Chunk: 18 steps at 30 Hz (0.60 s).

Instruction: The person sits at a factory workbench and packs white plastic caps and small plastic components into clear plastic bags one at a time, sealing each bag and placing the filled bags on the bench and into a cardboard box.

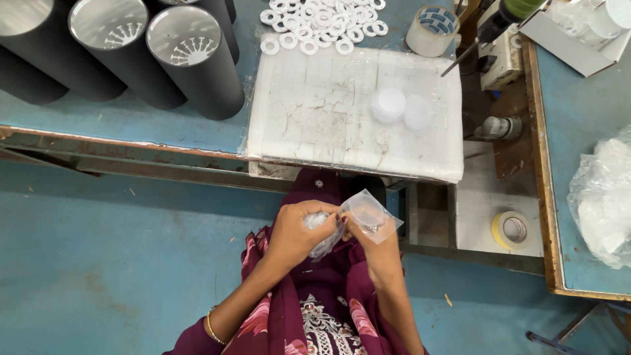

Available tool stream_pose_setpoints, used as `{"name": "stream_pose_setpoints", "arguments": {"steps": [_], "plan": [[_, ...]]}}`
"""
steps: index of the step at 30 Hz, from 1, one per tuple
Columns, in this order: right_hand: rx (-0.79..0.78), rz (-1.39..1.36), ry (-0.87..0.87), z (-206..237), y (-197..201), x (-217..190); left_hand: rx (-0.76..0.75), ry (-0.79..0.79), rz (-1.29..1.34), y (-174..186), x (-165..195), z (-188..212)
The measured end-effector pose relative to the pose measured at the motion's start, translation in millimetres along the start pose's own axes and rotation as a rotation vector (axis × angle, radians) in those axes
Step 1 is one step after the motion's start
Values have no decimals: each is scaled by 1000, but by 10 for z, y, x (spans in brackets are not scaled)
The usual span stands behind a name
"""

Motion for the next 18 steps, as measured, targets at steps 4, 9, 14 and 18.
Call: {"name": "stream_pose_setpoints", "arguments": {"steps": [4,9,14,18], "plan": [[56,113,16,15,-21,-7,62,34,-92,32,14,5],[14,135,66,29,-60,0,98,17,-128,51,28,32],[-31,-39,-67,-54,77,246,49,85,14,-6,-197,3],[-129,-354,-124,-121,130,317,-9,78,98,-27,-344,-53]]}}
Point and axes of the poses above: each hand's wrist, its own z-axis away from the middle knuckle, its own y-axis out of the back of the hand, x = y × z, the point moved 9 cm from there along -z, towards the middle knuckle, and after that the axes turned 9 degrees about -z, right-handed, at the moved point
